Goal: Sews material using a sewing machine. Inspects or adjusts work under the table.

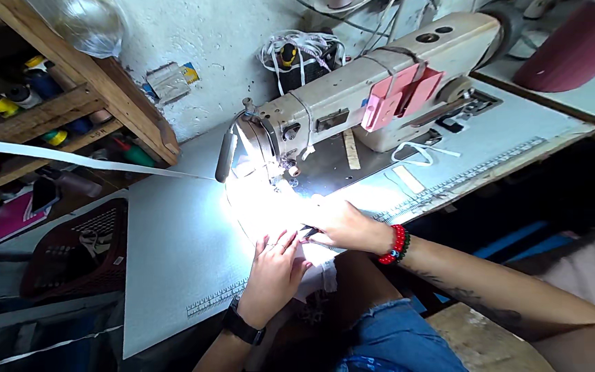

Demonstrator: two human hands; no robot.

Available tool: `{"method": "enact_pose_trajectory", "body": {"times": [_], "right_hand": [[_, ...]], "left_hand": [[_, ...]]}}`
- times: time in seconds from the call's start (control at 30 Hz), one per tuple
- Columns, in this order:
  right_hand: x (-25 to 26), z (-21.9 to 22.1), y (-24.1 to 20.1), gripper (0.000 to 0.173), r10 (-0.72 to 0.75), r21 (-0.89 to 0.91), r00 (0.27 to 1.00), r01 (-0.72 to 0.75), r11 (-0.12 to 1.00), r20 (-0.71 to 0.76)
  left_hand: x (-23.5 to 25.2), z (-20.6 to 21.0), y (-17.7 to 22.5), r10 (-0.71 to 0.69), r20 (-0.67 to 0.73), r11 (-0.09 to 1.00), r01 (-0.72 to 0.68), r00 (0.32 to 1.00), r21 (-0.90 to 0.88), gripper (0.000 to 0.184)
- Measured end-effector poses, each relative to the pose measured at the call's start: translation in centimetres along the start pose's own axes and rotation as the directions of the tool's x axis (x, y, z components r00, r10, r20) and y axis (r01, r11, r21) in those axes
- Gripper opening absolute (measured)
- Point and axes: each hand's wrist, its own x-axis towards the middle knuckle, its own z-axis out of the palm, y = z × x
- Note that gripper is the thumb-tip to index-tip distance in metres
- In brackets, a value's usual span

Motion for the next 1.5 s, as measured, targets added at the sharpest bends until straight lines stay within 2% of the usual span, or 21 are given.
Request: {"method": "enact_pose_trajectory", "body": {"times": [0.27, 0.6, 0.73, 0.87, 1.0, 1.1, 1.23, 1.3, 1.33, 1.4, 1.47, 1.5], "right_hand": [[-0.1, -0.1, -0.3, 0.025, 0.005, 0.038, 1.0, -0.006, 0.999, 0.025], [0.1, -0.3, -0.7, 0.026, 0.0, 0.018, 1.0, -0.001, 1.0, 0.017], [-0.2, -0.3, -0.9, 0.019, -0.019, 0.014, 1.0, 0.019, 1.0, 0.014], [-0.3, -0.1, -0.9, 0.024, -0.054, -0.014, 0.998, 0.054, 0.998, 0.023], [0.6, 0.3, 0.0, 0.016, -0.064, -0.043, 0.998, 0.063, 0.997, -0.011], [1.8, 0.1, 0.7, 0.013, -0.007, -0.029, 0.999, 0.008, 1.0, 0.051], [4.0, 0.6, 1.9, 0.022, 0.157, -0.069, 0.966, -0.146, 0.987, 0.205], [4.7, 0.9, 2.2, 0.03, 0.175, -0.102, 0.954, -0.154, 0.983, 0.244], [4.8, 1.0, 2.5, 0.033, 0.158, -0.118, 0.958, -0.133, 0.984, 0.24], [4.7, 0.7, 2.8, 0.027, 0.152, -0.1, 0.967, -0.133, 0.986, 0.205], [4.6, -0.3, 3.1, 0.021, 0.267, -0.039, 0.951, -0.264, 0.964, 0.158], [4.5, -0.9, 3.2, 0.026, 0.332, -0.054, 0.929, -0.328, 0.943, 0.164]], "left_hand": [[-0.2, 0.0, 0.0, 0.007, 0.006, 1.0, -0.007, 1.0, -0.018, 0.049], [-0.1, -0.4, -0.5, 0.002, 0.009, 0.995, -0.001, 1.0, -0.101, 0.04], [0.6, -0.2, -1.9, -0.012, -0.014, 0.987, 0.009, 1.0, -0.162, 0.034], [2.0, -0.2, -3.6, -0.033, -0.048, 0.984, 0.024, 0.998, -0.175, 0.027], [3.7, -0.4, -6.0, -0.019, -0.095, 0.985, 0.003, 0.995, -0.175, 0.023], [5.3, -0.6, -7.6, -0.023, -0.082, 0.987, 0.009, 0.996, -0.161, 0.024], [7.2, -0.6, -9.5, -0.064, -0.09, 0.986, 0.049, 0.994, -0.159, 0.026], [8.2, -0.7, -10.7, -0.072, -0.095, 0.987, 0.057, 0.993, -0.149, 0.028], [8.7, -0.9, -11.2, -0.07, -0.086, 0.989, 0.058, 0.994, -0.134, 0.029], [9.8, -1.2, -12.1, -0.066, -0.08, 0.992, 0.057, 0.995, -0.109, 0.028], [10.8, -1.7, -12.6, -0.055, -0.062, 0.994, 0.049, 0.997, -0.1, 0.025], [11.2, -1.9, -12.9, -0.055, -0.045, 0.994, 0.051, 0.997, -0.094, 0.024]]}}
